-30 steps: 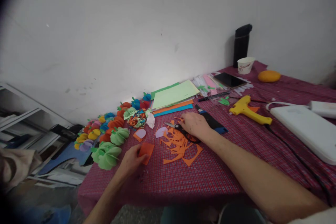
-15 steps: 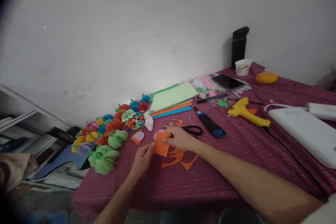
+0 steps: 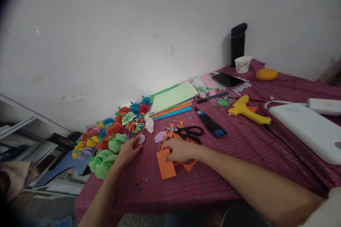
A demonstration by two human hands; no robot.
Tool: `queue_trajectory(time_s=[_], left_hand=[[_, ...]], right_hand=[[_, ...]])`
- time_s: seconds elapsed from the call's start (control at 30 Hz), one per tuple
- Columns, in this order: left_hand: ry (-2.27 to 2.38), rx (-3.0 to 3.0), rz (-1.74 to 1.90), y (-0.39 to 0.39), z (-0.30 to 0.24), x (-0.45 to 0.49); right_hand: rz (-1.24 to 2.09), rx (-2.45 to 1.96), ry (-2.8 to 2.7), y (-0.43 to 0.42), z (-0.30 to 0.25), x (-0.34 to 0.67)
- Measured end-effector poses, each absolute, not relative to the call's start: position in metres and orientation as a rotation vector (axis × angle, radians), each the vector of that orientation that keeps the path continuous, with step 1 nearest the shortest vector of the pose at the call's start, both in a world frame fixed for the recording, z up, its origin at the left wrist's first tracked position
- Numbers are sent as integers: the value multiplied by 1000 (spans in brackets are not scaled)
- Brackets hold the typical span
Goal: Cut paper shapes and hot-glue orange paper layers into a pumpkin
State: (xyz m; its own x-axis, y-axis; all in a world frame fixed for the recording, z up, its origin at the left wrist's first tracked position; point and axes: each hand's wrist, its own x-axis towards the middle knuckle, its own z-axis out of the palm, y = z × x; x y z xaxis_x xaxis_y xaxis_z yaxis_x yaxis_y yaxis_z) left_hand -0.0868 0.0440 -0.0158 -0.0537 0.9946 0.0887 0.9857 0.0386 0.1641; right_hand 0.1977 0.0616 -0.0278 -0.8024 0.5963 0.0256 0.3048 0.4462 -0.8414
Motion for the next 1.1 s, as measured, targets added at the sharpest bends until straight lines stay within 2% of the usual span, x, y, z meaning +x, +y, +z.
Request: queue_trajectory(time_s=[0.83,1.0,1.1], left_hand=[[2361,2138,318,47,-16,-87],[2437,2211,414,45,-10,-84],[2529,2225,544,37,-2,-79]], right_hand=[[1235,-853,-2411,60,-29,198],[1226,-825,-2379,62,-31,196],[1363,-786,-2283,63,-32,194]])
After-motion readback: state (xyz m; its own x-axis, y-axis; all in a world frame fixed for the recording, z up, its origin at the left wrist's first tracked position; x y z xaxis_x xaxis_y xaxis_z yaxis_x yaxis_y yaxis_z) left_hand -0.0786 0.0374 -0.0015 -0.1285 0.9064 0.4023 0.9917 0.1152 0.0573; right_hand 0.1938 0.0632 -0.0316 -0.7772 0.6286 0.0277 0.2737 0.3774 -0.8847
